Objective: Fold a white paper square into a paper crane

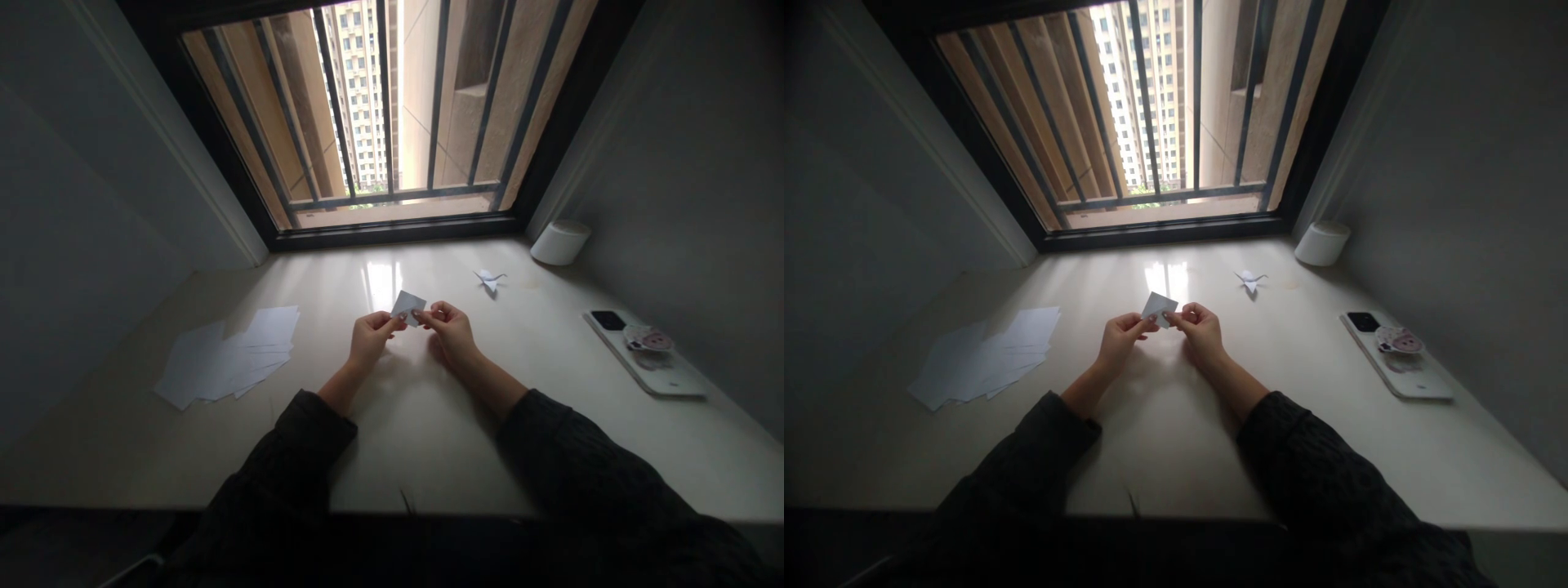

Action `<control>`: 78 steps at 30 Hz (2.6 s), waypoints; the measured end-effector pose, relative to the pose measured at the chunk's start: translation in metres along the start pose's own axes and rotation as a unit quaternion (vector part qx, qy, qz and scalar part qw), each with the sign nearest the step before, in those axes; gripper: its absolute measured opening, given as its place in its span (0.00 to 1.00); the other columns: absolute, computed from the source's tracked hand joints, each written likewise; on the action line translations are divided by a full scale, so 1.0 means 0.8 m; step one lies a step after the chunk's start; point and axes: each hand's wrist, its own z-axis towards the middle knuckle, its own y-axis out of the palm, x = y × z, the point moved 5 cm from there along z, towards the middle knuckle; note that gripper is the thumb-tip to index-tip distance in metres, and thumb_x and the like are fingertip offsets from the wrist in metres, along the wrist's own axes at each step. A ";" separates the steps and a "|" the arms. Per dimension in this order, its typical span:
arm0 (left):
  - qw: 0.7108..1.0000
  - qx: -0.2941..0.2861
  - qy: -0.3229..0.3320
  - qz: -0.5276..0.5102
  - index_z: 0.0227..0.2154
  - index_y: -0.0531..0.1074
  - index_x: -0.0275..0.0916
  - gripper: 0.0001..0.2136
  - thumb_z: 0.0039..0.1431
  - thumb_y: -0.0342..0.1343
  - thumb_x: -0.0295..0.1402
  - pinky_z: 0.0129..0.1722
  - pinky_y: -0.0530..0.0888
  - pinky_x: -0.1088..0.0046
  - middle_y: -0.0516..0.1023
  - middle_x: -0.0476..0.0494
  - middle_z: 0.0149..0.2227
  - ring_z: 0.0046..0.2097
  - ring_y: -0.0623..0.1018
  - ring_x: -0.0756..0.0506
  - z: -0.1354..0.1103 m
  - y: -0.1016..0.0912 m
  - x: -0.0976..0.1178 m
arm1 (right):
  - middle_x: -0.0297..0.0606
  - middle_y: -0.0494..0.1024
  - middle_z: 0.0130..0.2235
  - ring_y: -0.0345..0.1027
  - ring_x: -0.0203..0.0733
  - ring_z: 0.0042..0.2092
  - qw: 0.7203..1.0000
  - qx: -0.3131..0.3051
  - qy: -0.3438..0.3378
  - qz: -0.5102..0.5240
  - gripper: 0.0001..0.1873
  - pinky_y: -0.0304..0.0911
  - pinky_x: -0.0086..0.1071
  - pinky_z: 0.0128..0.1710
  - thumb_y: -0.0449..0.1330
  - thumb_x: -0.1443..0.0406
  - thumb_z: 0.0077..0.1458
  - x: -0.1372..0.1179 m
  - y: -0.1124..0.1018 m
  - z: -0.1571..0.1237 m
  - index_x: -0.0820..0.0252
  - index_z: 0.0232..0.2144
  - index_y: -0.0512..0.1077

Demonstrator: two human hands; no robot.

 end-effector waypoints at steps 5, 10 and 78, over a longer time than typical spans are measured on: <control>0.999 -0.041 0.004 0.004 0.29 0.79 0.36 0.16 0.47 0.62 0.45 0.32 0.71 0.71 0.81 0.38 0.31 0.37 0.79 0.41 0.002 0.000 0.001 | 0.30 0.74 0.21 0.68 0.36 0.25 1.000 0.010 0.001 -0.004 0.23 0.58 0.30 0.27 0.73 0.57 0.31 -0.001 -0.005 0.002 0.57 0.21 0.62; 0.999 -0.054 0.000 0.004 0.31 0.79 0.36 0.15 0.47 0.62 0.44 0.34 0.72 0.69 0.81 0.37 0.32 0.39 0.79 0.40 0.003 -0.001 0.001 | 0.29 0.73 0.19 0.68 0.37 0.24 1.000 0.017 0.006 -0.021 0.24 0.57 0.30 0.25 0.73 0.55 0.30 -0.003 -0.007 0.004 0.57 0.20 0.62; 0.912 0.130 0.239 0.308 0.36 0.79 0.51 0.09 0.51 0.61 0.41 0.37 0.72 0.69 0.81 0.49 0.37 0.37 0.80 0.43 -0.013 -0.016 0.026 | 0.36 0.79 0.33 0.73 0.40 0.34 0.957 -0.090 -0.193 -0.198 0.07 0.66 0.35 0.37 0.62 0.63 0.50 -0.023 0.008 -0.009 0.56 0.33 0.76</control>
